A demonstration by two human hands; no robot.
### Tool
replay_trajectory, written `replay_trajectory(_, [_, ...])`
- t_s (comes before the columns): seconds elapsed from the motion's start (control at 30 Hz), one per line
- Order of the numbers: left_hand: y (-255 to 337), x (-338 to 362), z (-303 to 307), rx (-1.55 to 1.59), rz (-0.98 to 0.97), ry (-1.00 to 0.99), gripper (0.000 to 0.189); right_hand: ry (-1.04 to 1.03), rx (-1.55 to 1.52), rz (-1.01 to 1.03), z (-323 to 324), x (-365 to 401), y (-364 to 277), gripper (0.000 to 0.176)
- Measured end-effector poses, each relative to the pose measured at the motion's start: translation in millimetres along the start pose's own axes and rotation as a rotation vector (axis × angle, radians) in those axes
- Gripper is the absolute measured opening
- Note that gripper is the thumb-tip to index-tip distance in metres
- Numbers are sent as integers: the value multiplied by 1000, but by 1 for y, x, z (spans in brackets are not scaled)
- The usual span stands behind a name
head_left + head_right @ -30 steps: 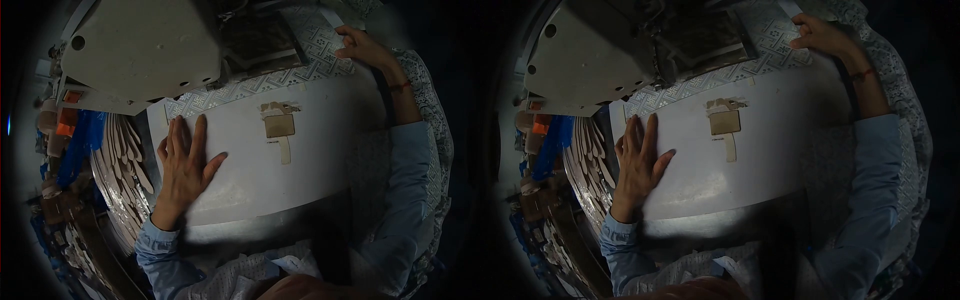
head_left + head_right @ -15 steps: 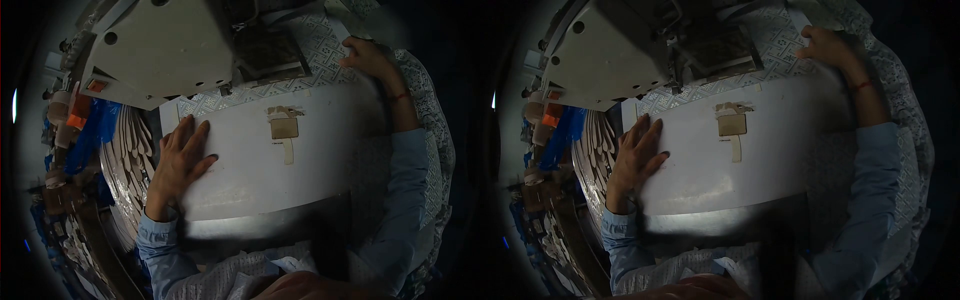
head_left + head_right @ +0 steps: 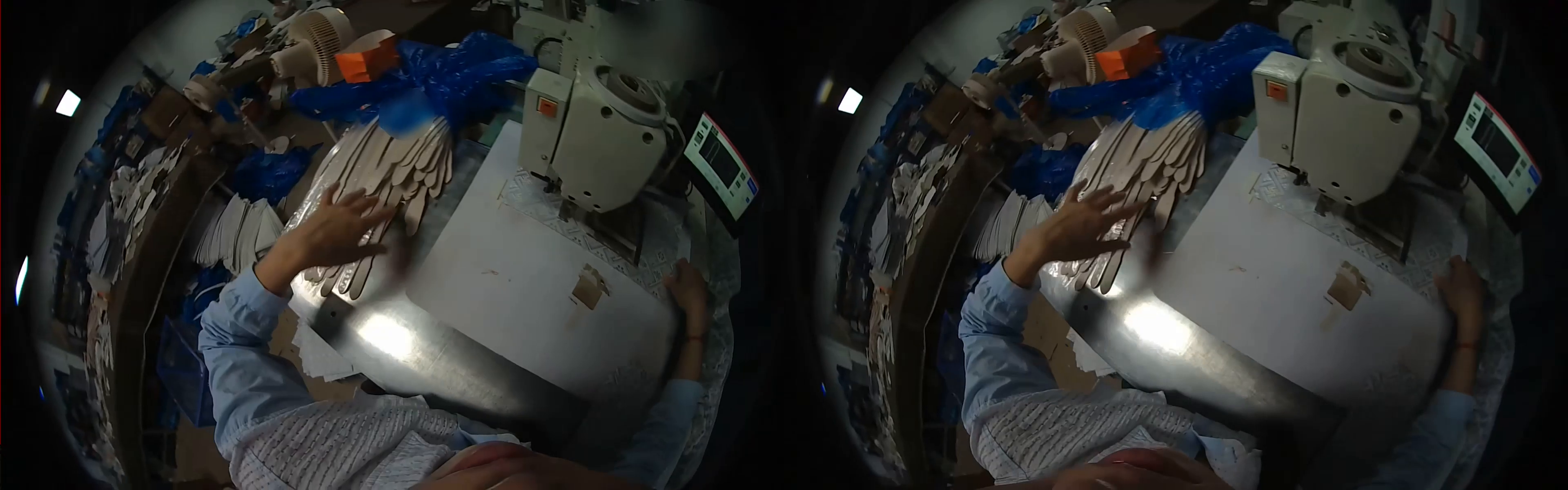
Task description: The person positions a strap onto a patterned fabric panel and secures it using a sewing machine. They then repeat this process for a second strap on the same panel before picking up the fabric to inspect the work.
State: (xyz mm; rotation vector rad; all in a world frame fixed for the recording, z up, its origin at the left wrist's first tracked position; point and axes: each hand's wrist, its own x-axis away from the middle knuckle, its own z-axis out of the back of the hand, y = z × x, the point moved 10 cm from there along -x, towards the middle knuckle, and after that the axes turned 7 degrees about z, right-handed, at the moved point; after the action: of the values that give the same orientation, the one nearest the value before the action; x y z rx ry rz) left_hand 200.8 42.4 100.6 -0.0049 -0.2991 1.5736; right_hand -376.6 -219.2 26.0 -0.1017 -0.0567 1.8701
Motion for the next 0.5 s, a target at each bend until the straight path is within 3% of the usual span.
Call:
replay_trajectory(0.07, [-60,-3,4,132,212,-185,61,-118,215,7,26,20,-44,49])
replay_trajectory(0.13, [-118,-12,-6,253,270,24,52,-171,102,92,61,43,-100,52])
replay_trajectory(0.2, [-145,-34,-15,334,328,94,47,-247,-10,165,68,68,-152,55])
replay_trajectory(0.23, [-155,-42,-18,410,380,163,42,-238,-60,312,72,80,-185,56])
replay_trajectory(0.27, [-152,-54,-27,416,372,162,42,-225,-110,454,77,93,-216,58])
replay_trajectory(0.3, [-146,-68,-28,488,355,246,39,-223,-105,444,77,101,-231,58])
replay_trajectory(0.37, [-128,-88,-21,566,329,329,36,-232,-123,631,76,119,-279,55])
replay_trajectory(0.5, [-114,-123,-15,539,322,367,34,-312,-76,725,72,127,-347,53])
